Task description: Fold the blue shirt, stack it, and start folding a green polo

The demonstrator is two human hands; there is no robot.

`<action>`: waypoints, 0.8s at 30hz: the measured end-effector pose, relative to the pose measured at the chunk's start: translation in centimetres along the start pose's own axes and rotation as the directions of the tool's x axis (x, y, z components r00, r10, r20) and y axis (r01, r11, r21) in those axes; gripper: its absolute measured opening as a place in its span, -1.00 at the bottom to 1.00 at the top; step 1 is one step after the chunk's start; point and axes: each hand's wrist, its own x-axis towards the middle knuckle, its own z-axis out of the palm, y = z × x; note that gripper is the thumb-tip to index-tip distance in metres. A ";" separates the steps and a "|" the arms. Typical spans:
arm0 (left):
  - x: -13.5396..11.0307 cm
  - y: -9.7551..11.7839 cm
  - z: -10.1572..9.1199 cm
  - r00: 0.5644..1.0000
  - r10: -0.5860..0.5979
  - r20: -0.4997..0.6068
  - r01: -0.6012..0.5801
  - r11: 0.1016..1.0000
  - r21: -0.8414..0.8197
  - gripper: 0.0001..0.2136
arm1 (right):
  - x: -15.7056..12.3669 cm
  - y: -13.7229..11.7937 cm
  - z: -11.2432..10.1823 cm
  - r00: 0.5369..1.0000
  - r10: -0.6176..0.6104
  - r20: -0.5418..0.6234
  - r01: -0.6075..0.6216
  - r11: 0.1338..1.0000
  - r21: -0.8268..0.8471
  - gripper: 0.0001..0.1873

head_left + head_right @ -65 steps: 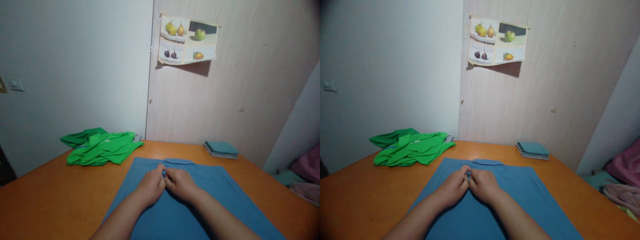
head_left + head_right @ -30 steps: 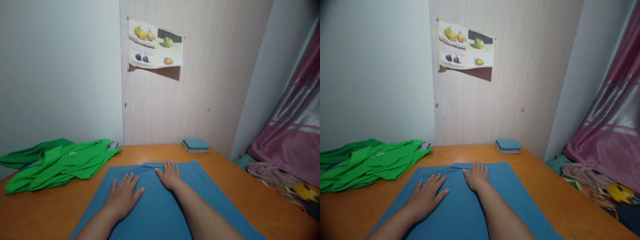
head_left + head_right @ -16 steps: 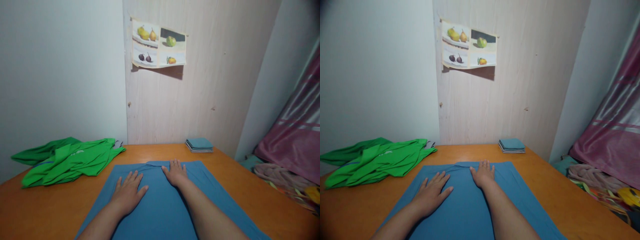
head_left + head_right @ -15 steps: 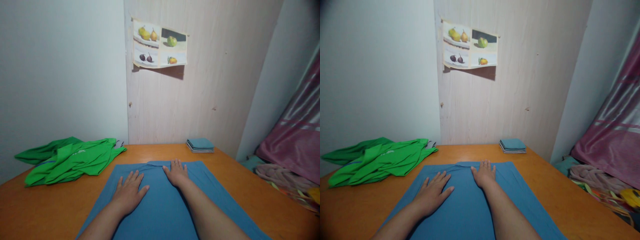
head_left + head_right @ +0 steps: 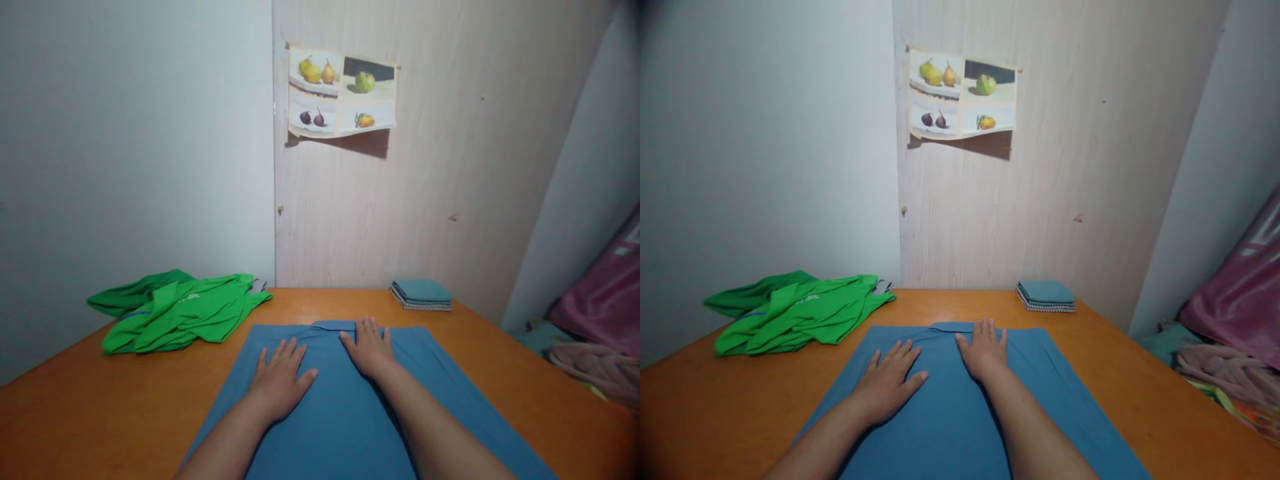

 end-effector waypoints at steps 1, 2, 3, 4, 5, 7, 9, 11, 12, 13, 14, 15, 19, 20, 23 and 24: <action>0.0 0.0 0.0 1.000 0.000 -0.001 0.000 1.000 -0.001 -0.31 | -0.1 -0.2 0.0 1.000 -0.030 0.000 0.030 1.000 0.001 -0.04; 0.0 0.0 0.0 1.000 0.001 -0.002 -0.001 1.000 -0.002 -0.32 | -0.3 -0.4 -0.1 0.998 -0.060 0.013 0.059 0.998 0.004 -0.04; 0.0 0.0 0.1 1.000 0.002 -0.001 -0.002 1.000 -0.003 -0.32 | -0.4 -0.5 -0.1 0.996 -0.085 0.034 0.084 0.996 0.006 -0.04; 0.0 0.0 0.1 1.000 0.004 -0.001 -0.004 1.000 -0.005 -0.31 | -0.5 -0.7 -0.1 0.993 -0.100 0.058 0.100 0.995 0.009 -0.04; 0.0 0.0 0.1 1.000 0.005 0.000 -0.005 1.000 -0.008 -0.31 | -0.6 -0.8 -0.1 0.992 -0.105 0.076 0.105 0.994 0.009 -0.05; -0.1 0.0 0.0 1.000 0.004 0.001 -0.004 1.000 -0.012 -0.32 | -0.9 -1.0 -0.1 0.992 -0.102 0.075 0.102 0.995 0.006 -0.05; -0.1 0.0 0.0 1.000 0.003 0.001 -0.003 1.000 -0.015 -0.32 | -1.2 -1.2 -0.3 0.992 -0.122 0.038 0.122 0.992 0.006 -0.06; 0.0 0.0 0.0 1.000 0.004 0.003 -0.004 1.000 -0.015 -0.32 | -1.5 -1.5 -0.4 0.982 -0.187 0.018 0.187 0.982 0.014 -0.08; 0.0 0.0 0.1 1.000 0.005 0.003 -0.005 1.000 -0.015 -0.32 | -1.6 -1.6 -0.4 0.974 -0.227 0.027 0.226 0.974 0.018 -0.09; 0.0 -0.1 0.1 1.000 0.005 0.002 -0.005 1.000 -0.015 -0.31 | -1.8 -1.7 -0.4 0.964 -0.261 0.047 0.260 0.965 0.023 -0.09; 0.1 -0.1 0.2 1.000 0.006 -0.001 -0.006 1.000 -0.015 -0.31 | -1.9 -1.8 -0.4 0.956 -0.286 0.071 0.285 0.958 0.028 -0.09; 0.1 -0.1 0.3 1.000 0.006 -0.004 -0.006 1.000 -0.015 -0.31 | -2.0 -1.9 -0.3 0.950 -0.299 0.090 0.297 0.954 0.033 -0.09; 0.1 -0.2 0.3 1.000 0.007 -0.004 -0.007 1.000 -0.015 -0.31 | -2.1 -2.0 -0.1 0.948 -0.312 0.064 0.310 0.950 0.043 -0.10; 0.1 -0.1 0.3 1.000 0.007 -0.005 -0.007 1.000 -0.016 -0.31 | -2.2 -2.1 -0.1 0.945 -0.322 0.057 0.320 0.946 0.045 -0.10; 0.1 -0.1 0.3 1.000 0.007 -0.012 -0.007 1.000 -0.017 -0.33 | -2.4 -2.4 -0.3 0.924 -0.373 0.090 0.368 0.928 0.060 -0.14; 0.1 -0.1 0.4 1.000 0.009 -0.017 -0.010 1.000 -0.016 -0.33 | -2.5 -2.5 -0.4 0.916 -0.387 0.106 0.381 0.922 0.066 -0.15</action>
